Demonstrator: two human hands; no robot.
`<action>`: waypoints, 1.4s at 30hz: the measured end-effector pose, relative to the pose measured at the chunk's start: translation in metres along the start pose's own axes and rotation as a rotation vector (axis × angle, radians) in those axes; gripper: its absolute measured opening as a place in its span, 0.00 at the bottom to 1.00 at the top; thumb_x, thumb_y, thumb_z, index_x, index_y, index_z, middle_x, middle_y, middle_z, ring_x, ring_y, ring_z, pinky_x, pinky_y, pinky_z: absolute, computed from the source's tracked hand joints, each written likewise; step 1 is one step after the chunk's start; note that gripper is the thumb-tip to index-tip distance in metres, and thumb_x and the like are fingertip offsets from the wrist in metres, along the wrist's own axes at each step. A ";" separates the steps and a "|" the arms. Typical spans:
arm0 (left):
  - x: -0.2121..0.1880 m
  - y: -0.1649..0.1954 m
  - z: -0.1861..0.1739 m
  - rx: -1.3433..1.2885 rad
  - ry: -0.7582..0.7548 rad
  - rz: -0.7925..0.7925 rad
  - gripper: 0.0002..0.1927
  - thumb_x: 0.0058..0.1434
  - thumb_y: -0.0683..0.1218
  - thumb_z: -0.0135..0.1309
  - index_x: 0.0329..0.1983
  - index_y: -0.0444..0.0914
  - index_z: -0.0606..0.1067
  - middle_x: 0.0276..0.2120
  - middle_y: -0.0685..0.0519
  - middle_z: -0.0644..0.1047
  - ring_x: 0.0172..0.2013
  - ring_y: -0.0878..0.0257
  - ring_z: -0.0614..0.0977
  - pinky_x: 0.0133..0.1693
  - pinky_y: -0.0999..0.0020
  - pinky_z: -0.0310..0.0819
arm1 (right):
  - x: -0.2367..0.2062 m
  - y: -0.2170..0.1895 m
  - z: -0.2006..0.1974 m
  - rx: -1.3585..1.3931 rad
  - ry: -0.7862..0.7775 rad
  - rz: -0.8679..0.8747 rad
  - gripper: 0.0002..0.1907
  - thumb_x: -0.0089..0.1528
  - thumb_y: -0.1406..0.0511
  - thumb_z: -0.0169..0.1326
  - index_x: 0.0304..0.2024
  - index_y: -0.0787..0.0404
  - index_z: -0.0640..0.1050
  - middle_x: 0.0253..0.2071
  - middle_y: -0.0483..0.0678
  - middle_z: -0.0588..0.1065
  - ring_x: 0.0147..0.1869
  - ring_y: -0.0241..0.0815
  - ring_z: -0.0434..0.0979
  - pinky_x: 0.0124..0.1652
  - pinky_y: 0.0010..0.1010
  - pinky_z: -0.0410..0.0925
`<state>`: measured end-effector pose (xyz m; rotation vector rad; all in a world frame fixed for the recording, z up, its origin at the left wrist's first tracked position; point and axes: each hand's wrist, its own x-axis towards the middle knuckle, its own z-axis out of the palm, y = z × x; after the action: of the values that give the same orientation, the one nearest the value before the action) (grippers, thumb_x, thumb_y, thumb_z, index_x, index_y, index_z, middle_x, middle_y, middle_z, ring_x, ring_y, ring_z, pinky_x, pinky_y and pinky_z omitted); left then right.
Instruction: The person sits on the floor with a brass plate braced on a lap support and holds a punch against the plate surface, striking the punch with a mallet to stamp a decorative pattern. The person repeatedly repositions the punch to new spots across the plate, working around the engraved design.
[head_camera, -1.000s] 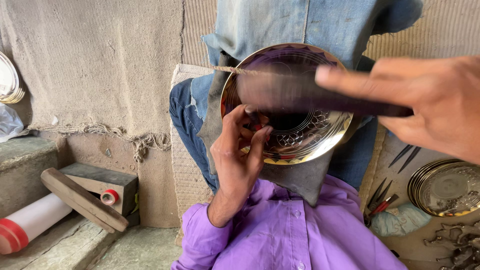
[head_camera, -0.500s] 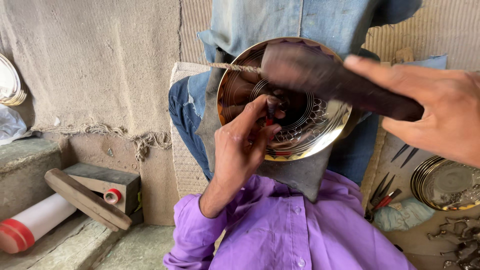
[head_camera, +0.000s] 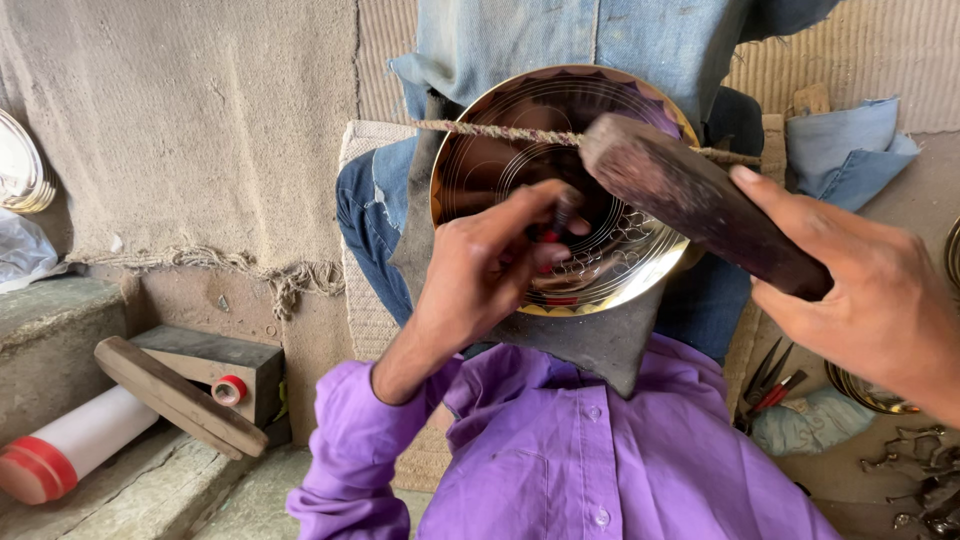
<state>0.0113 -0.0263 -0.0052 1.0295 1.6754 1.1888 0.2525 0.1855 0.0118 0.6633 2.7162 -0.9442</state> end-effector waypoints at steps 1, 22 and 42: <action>0.003 0.000 -0.005 0.021 -0.067 0.085 0.22 0.65 0.36 0.59 0.62 0.37 0.72 0.47 0.52 0.83 0.47 0.57 0.88 0.48 0.65 0.83 | -0.008 0.002 0.007 0.019 0.041 0.005 0.47 0.51 0.73 0.64 0.74 0.58 0.66 0.44 0.56 0.80 0.37 0.48 0.82 0.37 0.37 0.75; 0.005 0.005 -0.009 0.191 -0.091 0.117 0.23 0.63 0.35 0.59 0.62 0.38 0.73 0.46 0.51 0.84 0.47 0.54 0.87 0.46 0.64 0.82 | -0.029 0.004 0.022 0.094 0.253 0.030 0.39 0.55 0.72 0.64 0.70 0.61 0.70 0.50 0.61 0.78 0.48 0.49 0.82 0.46 0.34 0.74; -0.036 -0.011 0.043 -0.031 0.545 -0.192 0.20 0.66 0.35 0.61 0.56 0.32 0.67 0.38 0.50 0.80 0.34 0.70 0.84 0.36 0.76 0.83 | 0.083 -0.039 -0.043 -0.266 -0.277 -0.180 0.51 0.48 0.76 0.61 0.70 0.33 0.67 0.27 0.39 0.76 0.23 0.36 0.74 0.28 0.31 0.71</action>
<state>0.0621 -0.0499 -0.0192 0.5291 2.1048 1.4417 0.1600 0.2142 0.0402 0.2220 2.6125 -0.6352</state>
